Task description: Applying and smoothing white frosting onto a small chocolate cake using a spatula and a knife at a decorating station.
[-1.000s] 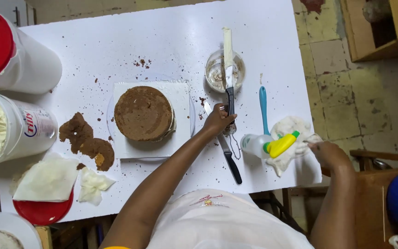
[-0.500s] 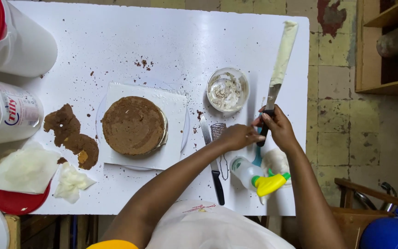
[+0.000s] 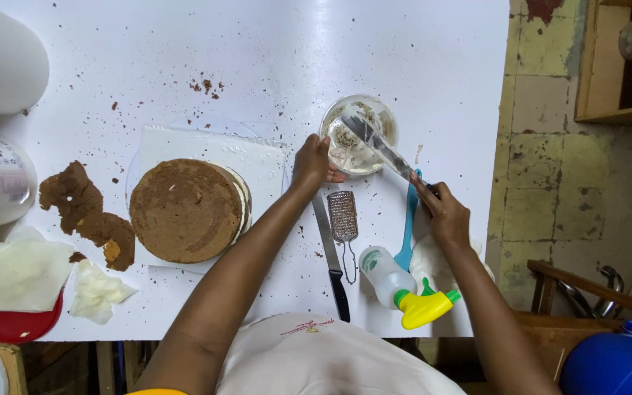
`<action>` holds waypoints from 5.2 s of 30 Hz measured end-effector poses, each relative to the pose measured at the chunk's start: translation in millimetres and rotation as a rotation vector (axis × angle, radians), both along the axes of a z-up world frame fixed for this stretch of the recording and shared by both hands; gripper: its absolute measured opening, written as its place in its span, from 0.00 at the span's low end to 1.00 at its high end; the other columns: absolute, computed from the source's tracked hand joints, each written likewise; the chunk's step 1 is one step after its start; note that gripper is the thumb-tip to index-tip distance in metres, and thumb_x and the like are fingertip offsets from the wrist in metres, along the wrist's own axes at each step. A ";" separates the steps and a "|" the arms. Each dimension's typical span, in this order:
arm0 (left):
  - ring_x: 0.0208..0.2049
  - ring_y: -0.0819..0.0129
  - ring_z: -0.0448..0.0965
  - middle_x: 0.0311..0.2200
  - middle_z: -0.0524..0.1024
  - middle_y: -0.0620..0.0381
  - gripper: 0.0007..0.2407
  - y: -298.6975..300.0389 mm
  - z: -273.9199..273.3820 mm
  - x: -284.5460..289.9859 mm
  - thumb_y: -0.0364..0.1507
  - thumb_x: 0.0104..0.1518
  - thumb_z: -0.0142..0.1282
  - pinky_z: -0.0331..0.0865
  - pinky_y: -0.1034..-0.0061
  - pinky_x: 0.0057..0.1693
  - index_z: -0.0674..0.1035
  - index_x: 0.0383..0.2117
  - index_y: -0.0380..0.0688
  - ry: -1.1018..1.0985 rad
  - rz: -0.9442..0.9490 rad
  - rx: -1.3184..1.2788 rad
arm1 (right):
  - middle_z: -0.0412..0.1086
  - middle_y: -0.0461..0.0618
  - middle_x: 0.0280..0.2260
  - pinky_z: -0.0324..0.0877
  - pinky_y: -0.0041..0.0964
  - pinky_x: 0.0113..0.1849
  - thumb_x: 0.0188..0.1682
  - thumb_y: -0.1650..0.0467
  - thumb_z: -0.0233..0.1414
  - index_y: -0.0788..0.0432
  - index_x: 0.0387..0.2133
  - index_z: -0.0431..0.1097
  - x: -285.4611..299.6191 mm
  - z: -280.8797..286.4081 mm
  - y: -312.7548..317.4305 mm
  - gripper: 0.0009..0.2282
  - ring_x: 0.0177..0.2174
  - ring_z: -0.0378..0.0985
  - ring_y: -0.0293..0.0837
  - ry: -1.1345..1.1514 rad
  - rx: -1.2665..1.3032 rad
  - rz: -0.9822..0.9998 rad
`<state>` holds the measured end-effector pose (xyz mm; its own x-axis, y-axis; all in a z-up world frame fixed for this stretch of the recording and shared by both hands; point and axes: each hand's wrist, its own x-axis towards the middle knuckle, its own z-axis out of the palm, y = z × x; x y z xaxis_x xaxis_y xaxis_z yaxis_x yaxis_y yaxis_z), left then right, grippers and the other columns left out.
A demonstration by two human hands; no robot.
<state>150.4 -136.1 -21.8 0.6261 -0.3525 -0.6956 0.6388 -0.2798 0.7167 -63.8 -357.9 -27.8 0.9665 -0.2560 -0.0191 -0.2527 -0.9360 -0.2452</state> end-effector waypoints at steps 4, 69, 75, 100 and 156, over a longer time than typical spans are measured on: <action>0.25 0.42 0.84 0.25 0.73 0.30 0.14 2.4 -4.9 1.8 0.35 0.70 0.33 0.86 0.68 0.35 0.63 0.45 0.32 -0.002 0.008 -0.036 | 0.74 0.45 0.34 0.77 0.46 0.31 0.54 0.73 0.54 0.23 0.62 0.64 -49.9 2.7 -41.8 0.27 0.30 0.82 0.52 0.058 -0.133 0.019; 0.73 0.41 0.38 0.73 0.42 0.42 0.52 303.1 87.9 -51.1 0.35 0.48 0.73 0.41 0.45 0.73 0.38 0.72 0.46 -0.884 -0.101 -0.025 | 0.66 0.68 0.55 0.62 0.60 0.58 0.58 0.78 0.46 0.66 0.57 0.65 0.5 119.8 241.6 0.15 0.58 0.66 0.65 -0.446 0.976 -0.147; 0.71 0.40 0.47 0.72 0.45 0.44 0.53 310.0 88.8 -33.4 0.30 0.41 0.77 0.50 0.47 0.72 0.45 0.72 0.51 -0.880 -0.237 0.012 | 0.51 0.62 0.67 0.53 0.54 0.65 0.54 0.77 0.50 0.59 0.67 0.53 46.2 80.4 312.5 0.26 0.66 0.49 0.63 -0.181 0.972 -0.164; 0.68 0.38 0.56 0.68 0.51 0.42 0.52 304.7 44.8 -25.4 0.36 0.36 0.80 0.57 0.45 0.70 0.52 0.69 0.49 -1.000 -0.190 -0.045 | 0.36 0.65 0.71 0.45 0.61 0.65 0.59 0.76 0.41 0.63 0.71 0.39 66.6 103.0 362.9 0.27 0.67 0.39 0.68 -0.074 1.013 -0.333; 0.68 0.39 0.53 0.68 0.51 0.34 0.29 384.5 45.8 -84.1 0.40 0.66 0.48 0.60 0.43 0.65 0.53 0.70 0.43 -0.564 -0.132 0.303 | 0.68 0.60 0.57 0.66 0.54 0.55 0.58 0.74 0.44 0.56 0.62 0.65 -16.0 62.3 310.0 0.18 0.55 0.71 0.60 -0.125 0.581 -0.483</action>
